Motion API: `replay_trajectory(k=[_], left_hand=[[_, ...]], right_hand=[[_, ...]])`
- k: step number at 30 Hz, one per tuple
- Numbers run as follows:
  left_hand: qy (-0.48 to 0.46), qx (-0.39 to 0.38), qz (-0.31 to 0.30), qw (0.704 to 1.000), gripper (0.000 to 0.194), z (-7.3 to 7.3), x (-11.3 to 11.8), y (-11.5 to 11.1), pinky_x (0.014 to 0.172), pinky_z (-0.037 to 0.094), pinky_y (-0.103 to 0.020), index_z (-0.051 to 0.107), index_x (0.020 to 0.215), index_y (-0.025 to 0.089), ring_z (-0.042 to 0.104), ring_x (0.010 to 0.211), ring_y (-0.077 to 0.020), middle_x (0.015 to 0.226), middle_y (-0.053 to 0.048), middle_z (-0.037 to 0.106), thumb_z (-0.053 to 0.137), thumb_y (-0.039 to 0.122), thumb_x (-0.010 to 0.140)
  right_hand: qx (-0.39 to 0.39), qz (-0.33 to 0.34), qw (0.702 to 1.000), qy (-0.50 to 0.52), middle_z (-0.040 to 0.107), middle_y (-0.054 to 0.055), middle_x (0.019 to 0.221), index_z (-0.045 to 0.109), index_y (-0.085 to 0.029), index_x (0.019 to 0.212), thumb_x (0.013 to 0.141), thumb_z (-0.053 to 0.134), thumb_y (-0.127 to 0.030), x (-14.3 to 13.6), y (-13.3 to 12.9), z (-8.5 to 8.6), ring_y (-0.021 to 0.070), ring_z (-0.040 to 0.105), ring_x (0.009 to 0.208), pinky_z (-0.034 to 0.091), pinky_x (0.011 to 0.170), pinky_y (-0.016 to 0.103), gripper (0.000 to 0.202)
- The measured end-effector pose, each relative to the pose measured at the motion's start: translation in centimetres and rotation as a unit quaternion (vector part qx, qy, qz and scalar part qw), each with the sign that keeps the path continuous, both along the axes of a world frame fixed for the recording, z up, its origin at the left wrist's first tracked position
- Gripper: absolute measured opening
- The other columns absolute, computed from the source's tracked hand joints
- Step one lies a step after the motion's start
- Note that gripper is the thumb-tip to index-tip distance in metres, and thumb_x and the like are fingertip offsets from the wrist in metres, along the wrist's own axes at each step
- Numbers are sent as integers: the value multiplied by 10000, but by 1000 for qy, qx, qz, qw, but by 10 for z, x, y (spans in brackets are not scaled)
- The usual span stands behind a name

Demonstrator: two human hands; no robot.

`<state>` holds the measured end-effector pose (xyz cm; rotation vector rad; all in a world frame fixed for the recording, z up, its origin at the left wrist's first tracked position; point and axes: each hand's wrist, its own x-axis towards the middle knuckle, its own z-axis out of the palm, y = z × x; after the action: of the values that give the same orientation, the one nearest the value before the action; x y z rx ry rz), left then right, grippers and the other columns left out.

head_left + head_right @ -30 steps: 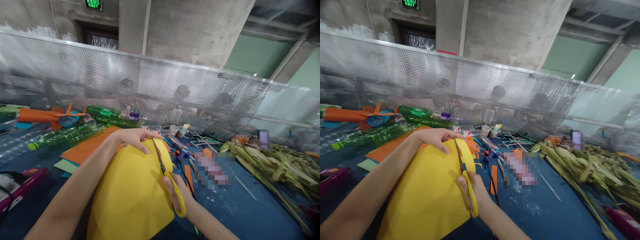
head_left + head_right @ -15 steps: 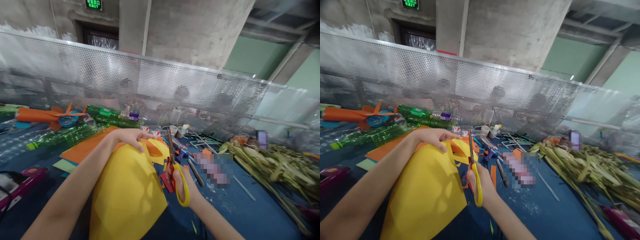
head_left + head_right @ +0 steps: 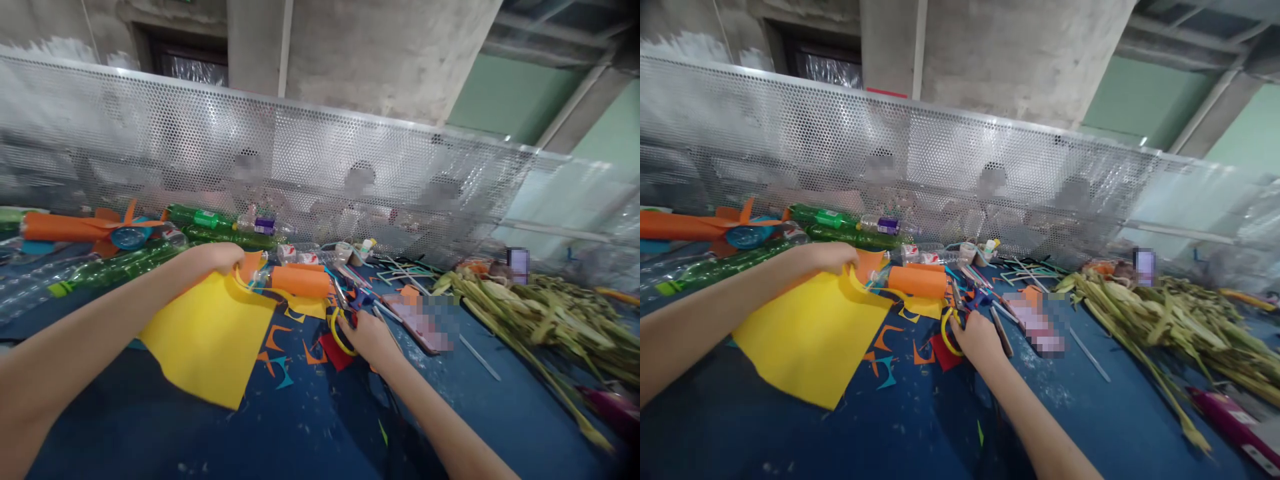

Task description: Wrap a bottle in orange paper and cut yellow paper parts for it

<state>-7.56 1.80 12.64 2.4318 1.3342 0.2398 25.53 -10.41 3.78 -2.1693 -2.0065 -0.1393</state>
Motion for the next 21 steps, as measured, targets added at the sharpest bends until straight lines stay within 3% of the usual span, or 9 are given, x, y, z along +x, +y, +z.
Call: replay_trajectory(k=[2, 5, 9, 12, 14, 17, 21], left_hand=[[50, 39, 44, 997, 248, 2, -10, 2, 836, 407, -363, 714, 659, 176, 590, 906, -320, 823, -95, 707, 637, 62, 453], [110, 81, 92, 986, 364, 8, -19, 0, 869, 386, -373, 708, 900, 180, 532, 1036, -343, 1044, -130, 660, 659, 170, 539], [123, 91, 82, 985, 602, 23, -12, -13, 847, 404, -321, 613, 1127, 219, 551, 1024, -306, 1143, -104, 620, 708, 395, 559], [-37, 56, 27, 997, 510, 36, 8, -32, 798, 436, -302, 607, 1127, 249, 605, 931, -244, 1044, -62, 668, 639, 470, 668], [-193, -12, -29, 981, 431, 42, 26, -48, 804, 450, -291, 601, 1126, 247, 616, 926, -210, 1033, -42, 673, 626, 396, 723], [-377, -113, -118, 912, 356, 44, 53, -73, 791, 474, -274, 608, 1100, 221, 615, 938, -184, 1046, -48, 668, 633, 290, 752], [-486, -233, -146, 830, 477, 30, 80, -88, 721, 498, -245, 499, 1216, 252, 639, 846, -143, 997, -47, 674, 637, 210, 761]], right_hand=[[-4, 6, 1000, -6, 679, 192, 799, 630, -84, 822, 853, 429, -431, -3, -3, 3, 268, 655, 760, 435, 634, 306, 403], [-11, 8, 1000, -17, 682, 173, 743, 649, -110, 763, 848, 451, -421, -9, -10, 7, 252, 659, 700, 436, 603, 299, 378], [-7, 6, 999, -43, 672, 187, 732, 660, -105, 756, 856, 437, -395, -18, -18, 8, 269, 652, 692, 444, 592, 324, 380], [42, 54, 997, -27, 663, 155, 789, 653, -133, 817, 863, 428, -366, -21, -20, 9, 275, 639, 783, 464, 674, 358, 327], [101, 128, 985, 56, 637, 135, 961, 601, -161, 993, 852, 456, -362, -21, -20, 9, 273, 598, 942, 455, 794, 385, 285], [128, 256, 924, 253, 502, 117, 1231, 387, -206, 1240, 809, 534, -388, -23, -19, 8, 238, 480, 1148, 405, 936, 391, 490], [66, 331, 824, 456, 507, 117, 1214, 247, -230, 1270, 863, 461, -316, -30, -20, -1, 176, 527, 1098, 426, 923, 364, 468]])
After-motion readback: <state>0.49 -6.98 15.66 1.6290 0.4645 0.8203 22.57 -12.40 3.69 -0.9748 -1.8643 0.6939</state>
